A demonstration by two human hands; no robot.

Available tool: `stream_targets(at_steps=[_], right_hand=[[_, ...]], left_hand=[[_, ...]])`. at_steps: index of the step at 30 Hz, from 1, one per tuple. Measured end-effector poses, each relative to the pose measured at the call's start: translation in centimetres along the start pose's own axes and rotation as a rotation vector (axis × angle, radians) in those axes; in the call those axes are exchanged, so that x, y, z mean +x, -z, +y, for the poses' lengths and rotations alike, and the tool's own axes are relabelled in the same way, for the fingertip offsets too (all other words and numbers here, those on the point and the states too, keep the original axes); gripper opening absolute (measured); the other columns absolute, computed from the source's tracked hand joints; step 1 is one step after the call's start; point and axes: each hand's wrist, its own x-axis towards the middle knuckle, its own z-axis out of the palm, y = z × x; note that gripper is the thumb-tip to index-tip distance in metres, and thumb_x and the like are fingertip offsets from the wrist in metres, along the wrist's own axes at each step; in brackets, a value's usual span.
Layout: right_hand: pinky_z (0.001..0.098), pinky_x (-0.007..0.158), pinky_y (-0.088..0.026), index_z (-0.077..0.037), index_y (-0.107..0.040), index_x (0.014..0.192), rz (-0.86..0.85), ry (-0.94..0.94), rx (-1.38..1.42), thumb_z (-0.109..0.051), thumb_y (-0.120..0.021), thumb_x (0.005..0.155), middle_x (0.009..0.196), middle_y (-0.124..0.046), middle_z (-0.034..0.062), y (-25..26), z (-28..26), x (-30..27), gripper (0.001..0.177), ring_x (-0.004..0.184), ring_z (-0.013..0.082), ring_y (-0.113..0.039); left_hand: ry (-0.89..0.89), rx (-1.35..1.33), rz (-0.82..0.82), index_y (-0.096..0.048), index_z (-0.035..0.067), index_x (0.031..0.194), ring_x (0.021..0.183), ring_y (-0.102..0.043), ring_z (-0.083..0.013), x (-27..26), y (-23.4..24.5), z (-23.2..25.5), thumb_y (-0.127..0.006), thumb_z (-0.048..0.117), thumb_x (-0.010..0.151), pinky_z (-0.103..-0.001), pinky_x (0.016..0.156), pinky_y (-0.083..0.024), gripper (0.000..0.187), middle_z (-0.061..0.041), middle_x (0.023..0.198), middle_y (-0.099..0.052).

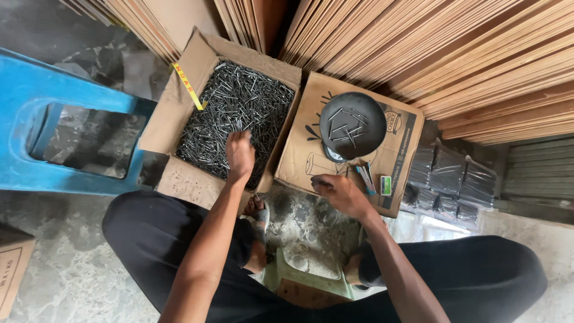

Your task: The person sits on a low stool and transfers nails from a large cardboard box into a small black pan. They then gather the nails from the pan and place them into a small plastic bag, which is sealed and set aside. The person repeats this process of transferring and bagging nails.

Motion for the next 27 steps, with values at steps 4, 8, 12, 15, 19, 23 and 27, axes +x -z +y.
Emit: stream_targets(at_steps=[4,8,12,15,19,23,27], right_hand=[[0.0496,0.085,-0.049,-0.002,-0.061,0.113,0.044,0.019,-0.046,-0.013,-0.052,0.090,0.104,-0.063,0.0212,0.0,-0.2,0.3,0.028,0.101,0.0386,-0.059],[0.0454,0.087,-0.046,-0.010,-0.059,0.113,0.325,0.075,-0.104,-0.019,-0.062,0.080,0.105,-0.063,0.0156,-0.3,-0.5,0.5,0.034,0.104,0.0323,-0.057],[0.0504,0.102,-0.034,-0.002,-0.041,0.132,0.429,0.241,-0.057,-0.020,-0.073,0.071,0.129,-0.045,0.0258,0.5,-1.6,-0.1,0.071,0.122,0.0398,-0.040],[0.0518,0.100,-0.034,0.000,-0.043,0.130,0.411,0.302,-0.030,-0.017,-0.076,0.070,0.124,-0.048,0.0272,0.0,-1.4,0.1,0.070,0.120,0.0405,-0.042],[0.0337,0.068,-0.055,0.007,-0.057,0.110,0.309,0.256,0.310,-0.001,-0.067,0.077,0.097,-0.064,0.0219,-1.0,0.5,0.9,0.035,0.095,0.0281,-0.063],[0.0336,0.059,-0.052,-0.004,-0.067,0.093,0.399,0.244,0.103,-0.012,-0.065,0.081,0.076,-0.067,0.0149,-1.2,-0.4,0.7,0.015,0.078,0.0170,-0.065],[0.0274,0.052,-0.055,0.004,-0.066,0.079,0.335,0.112,0.393,-0.005,-0.057,0.085,0.066,-0.067,0.0145,-0.3,-1.8,0.2,0.014,0.059,0.0150,-0.065]], left_hand=[[0.043,-0.167,0.000,-0.064,0.010,0.086,0.080,-0.058,-0.0288,2.6,2.9,4.1,-0.063,0.006,0.079,-0.039,0.071,-0.047,0.008,-0.009,0.077,-0.061],[0.025,-0.520,-0.503,-0.068,0.016,0.089,0.090,-0.062,-0.0270,4.8,10.3,11.2,-0.063,0.015,0.082,-0.036,0.081,-0.048,0.009,-0.008,0.086,-0.067],[-0.135,-0.722,-0.849,-0.069,0.009,0.092,0.094,-0.062,-0.0327,5.3,14.2,16.2,-0.062,0.008,0.080,-0.042,0.087,-0.046,0.014,-0.017,0.092,-0.067],[-0.035,-0.785,-1.038,-0.066,0.007,0.102,0.101,-0.060,-0.0323,5.5,16.2,18.8,-0.057,0.007,0.085,-0.043,0.095,-0.042,0.019,-0.018,0.103,-0.064],[-0.113,-0.780,-0.934,-0.069,0.009,0.095,0.093,-0.062,-0.0296,5.2,15.1,18.8,-0.061,0.009,0.081,-0.041,0.084,-0.046,0.015,-0.015,0.092,-0.067],[-0.078,-0.774,-0.859,-0.068,0.010,0.095,0.092,-0.063,-0.0315,5.2,15.7,19.5,-0.062,0.012,0.082,-0.041,0.082,-0.047,0.015,-0.016,0.089,-0.067],[-0.027,-0.821,-0.831,-0.065,0.011,0.107,0.099,-0.060,-0.0349,5.0,15.7,19.6,-0.062,0.016,0.083,-0.044,0.086,-0.046,0.025,-0.018,0.093,-0.067]])
